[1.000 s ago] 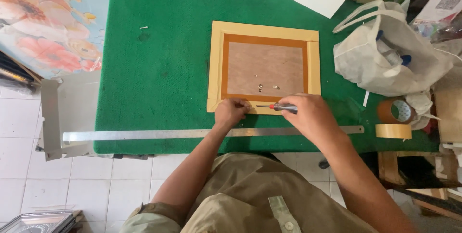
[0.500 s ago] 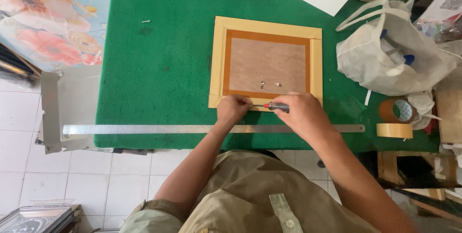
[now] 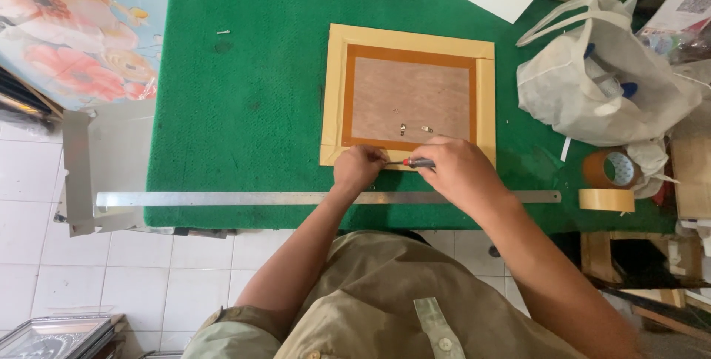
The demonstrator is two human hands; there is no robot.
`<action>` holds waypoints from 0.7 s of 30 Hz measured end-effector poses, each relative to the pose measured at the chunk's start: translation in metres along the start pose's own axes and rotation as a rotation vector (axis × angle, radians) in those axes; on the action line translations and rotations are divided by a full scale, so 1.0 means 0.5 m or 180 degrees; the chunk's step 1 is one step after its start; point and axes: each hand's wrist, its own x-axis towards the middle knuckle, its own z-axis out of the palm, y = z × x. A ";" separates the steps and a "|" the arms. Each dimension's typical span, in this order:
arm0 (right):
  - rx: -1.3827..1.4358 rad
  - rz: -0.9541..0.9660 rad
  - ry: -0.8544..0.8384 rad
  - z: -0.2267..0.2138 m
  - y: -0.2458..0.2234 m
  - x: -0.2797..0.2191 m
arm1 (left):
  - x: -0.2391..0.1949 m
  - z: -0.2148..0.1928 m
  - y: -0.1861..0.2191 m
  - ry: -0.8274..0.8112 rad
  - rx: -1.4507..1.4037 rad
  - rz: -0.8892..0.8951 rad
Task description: Attaching metal hardware to the back of a wooden picture frame using a screwdriver and screws.
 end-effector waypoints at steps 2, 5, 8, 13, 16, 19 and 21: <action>-0.0028 -0.0065 -0.0027 -0.005 -0.002 0.008 | 0.018 0.013 -0.007 0.0036 0.0157 0.0046; -0.0035 -0.0205 -0.0086 -0.002 -0.002 0.014 | 0.009 0.001 -0.005 0.0029 0.0313 0.0055; -0.0114 -0.0318 -0.0095 0.004 0.000 0.021 | -0.001 -0.013 0.008 -0.0020 0.0288 0.0005; -0.0241 -0.0433 -0.0132 0.016 -0.001 0.030 | 0.007 -0.013 0.006 -0.0106 0.0262 -0.0100; -0.0233 -0.0446 -0.0121 0.017 0.000 0.036 | 0.010 -0.025 0.007 -0.0143 0.0345 -0.0128; -0.0187 -0.0453 -0.0195 0.014 -0.007 0.039 | -0.002 -0.043 0.011 -0.0143 0.0377 -0.0099; -0.0193 -0.0508 -0.0189 0.020 -0.006 0.043 | -0.002 -0.050 0.008 -0.0212 0.0232 -0.0006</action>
